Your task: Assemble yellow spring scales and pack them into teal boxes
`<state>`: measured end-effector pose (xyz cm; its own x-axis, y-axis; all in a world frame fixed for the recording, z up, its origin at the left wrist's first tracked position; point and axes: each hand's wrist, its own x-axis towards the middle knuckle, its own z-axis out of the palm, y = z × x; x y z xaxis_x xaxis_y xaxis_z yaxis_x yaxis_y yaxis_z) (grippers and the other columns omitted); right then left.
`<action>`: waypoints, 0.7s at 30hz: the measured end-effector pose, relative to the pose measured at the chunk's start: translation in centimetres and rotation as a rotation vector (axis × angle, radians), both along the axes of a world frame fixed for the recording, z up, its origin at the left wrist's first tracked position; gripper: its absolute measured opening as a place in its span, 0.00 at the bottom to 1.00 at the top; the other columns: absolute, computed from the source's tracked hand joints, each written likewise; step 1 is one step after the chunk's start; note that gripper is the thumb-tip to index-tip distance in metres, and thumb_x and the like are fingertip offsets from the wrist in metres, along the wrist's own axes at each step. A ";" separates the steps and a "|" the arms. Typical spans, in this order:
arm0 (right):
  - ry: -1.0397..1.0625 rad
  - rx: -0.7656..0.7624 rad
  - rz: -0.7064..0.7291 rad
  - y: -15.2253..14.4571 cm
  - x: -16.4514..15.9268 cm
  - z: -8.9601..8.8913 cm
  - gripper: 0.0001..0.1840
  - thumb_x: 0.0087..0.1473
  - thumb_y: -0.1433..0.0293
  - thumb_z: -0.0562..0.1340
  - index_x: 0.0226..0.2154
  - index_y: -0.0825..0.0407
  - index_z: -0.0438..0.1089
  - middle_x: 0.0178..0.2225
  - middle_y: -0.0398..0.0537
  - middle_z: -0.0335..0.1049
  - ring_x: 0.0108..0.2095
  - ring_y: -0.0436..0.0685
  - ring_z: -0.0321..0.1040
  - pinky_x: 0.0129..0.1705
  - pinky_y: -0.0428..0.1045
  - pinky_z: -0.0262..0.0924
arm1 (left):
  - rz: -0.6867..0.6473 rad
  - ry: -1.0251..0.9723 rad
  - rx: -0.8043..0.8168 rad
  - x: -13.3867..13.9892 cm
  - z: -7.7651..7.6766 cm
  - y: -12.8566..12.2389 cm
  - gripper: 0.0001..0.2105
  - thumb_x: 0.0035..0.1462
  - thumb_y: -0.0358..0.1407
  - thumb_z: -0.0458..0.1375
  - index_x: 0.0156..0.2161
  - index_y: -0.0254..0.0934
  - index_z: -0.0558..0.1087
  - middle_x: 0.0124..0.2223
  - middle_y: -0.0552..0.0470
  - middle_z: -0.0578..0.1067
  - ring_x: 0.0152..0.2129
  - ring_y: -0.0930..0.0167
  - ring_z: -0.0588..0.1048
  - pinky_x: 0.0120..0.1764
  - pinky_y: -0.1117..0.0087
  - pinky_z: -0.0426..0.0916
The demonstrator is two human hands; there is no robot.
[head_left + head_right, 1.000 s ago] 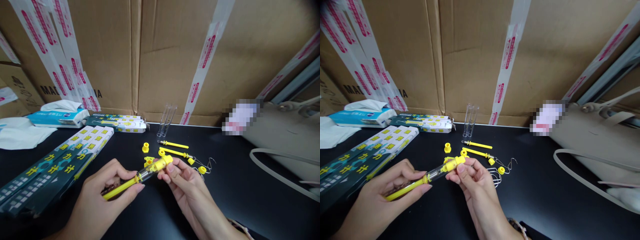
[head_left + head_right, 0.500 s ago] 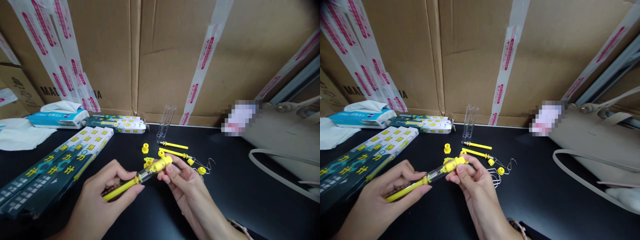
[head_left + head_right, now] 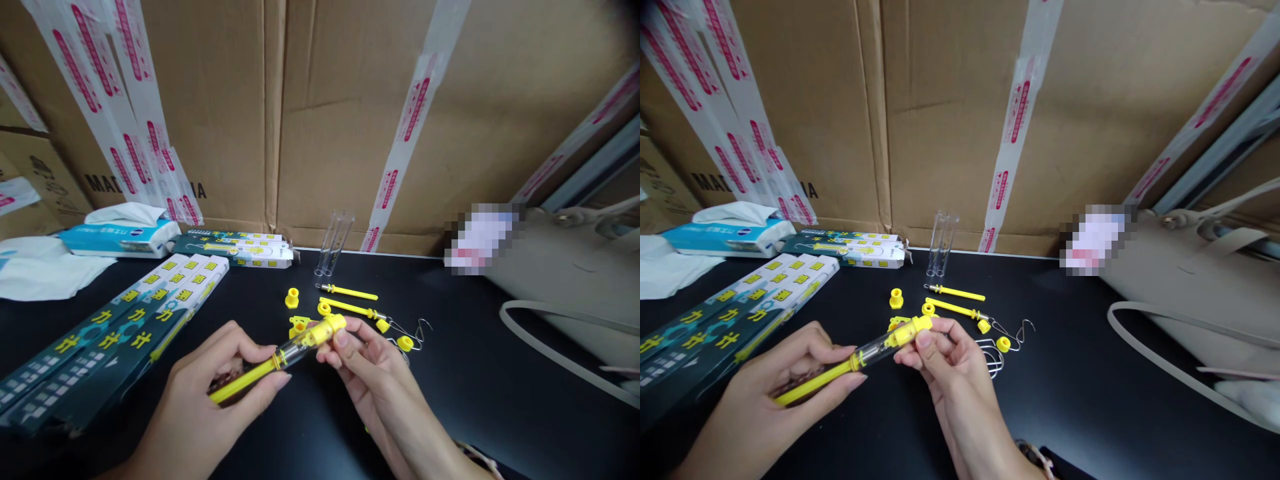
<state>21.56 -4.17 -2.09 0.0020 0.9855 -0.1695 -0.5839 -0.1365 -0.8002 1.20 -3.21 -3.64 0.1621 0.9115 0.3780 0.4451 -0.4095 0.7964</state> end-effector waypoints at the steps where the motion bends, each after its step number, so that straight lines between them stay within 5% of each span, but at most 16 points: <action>1: 0.007 -0.005 -0.005 0.0 0.0 0.0 0.20 0.47 0.64 0.78 0.41 0.49 0.75 0.32 0.42 0.77 0.32 0.49 0.74 0.45 0.45 0.71 | -0.002 0.000 -0.005 0.0 0.0 0.0 0.08 0.57 0.38 0.64 0.32 0.42 0.69 0.30 0.59 0.77 0.20 0.75 0.76 0.22 0.80 0.68; 3: 0.010 -0.002 0.003 0.1 0.0 0.1 0.22 0.48 0.65 0.78 0.45 0.49 0.75 0.32 0.42 0.78 0.31 0.48 0.74 0.44 0.45 0.71 | 0.002 0.002 -0.004 0.0 0.1 0.0 0.08 0.57 0.38 0.64 0.32 0.42 0.69 0.30 0.60 0.77 0.20 0.76 0.76 0.22 0.80 0.68; 13: 0.005 0.002 0.021 0.2 0.2 0.1 0.16 0.47 0.64 0.78 0.31 0.53 0.74 0.29 0.44 0.78 0.32 0.47 0.75 0.42 0.42 0.71 | 0.024 -0.037 -0.060 0.4 0.6 0.1 0.08 0.54 0.39 0.65 0.30 0.41 0.70 0.29 0.59 0.76 0.21 0.75 0.77 0.23 0.80 0.68; 17: 0.008 -0.009 0.034 0.3 0.3 0.4 0.18 0.48 0.65 0.78 0.41 0.51 0.77 0.30 0.42 0.78 0.31 0.47 0.75 0.42 0.43 0.71 | 0.060 -0.049 -0.123 0.5 1.3 0.0 0.09 0.54 0.39 0.65 0.29 0.41 0.70 0.28 0.60 0.77 0.21 0.75 0.77 0.24 0.80 0.69; 21: -0.036 -0.005 0.083 0.3 0.5 0.5 0.20 0.50 0.64 0.77 0.45 0.52 0.80 0.36 0.46 0.81 0.34 0.49 0.77 0.45 0.43 0.71 | -0.006 0.006 -0.013 0.0 1.6 0.4 0.07 0.54 0.37 0.66 0.29 0.41 0.71 0.29 0.59 0.78 0.23 0.74 0.80 0.26 0.81 0.72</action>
<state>22.02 -3.91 -1.57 -0.0738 0.9817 -0.1756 -0.5417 -0.1873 -0.8195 1.17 -2.85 -2.01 0.1700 0.9151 0.3656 0.4474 -0.4022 0.7988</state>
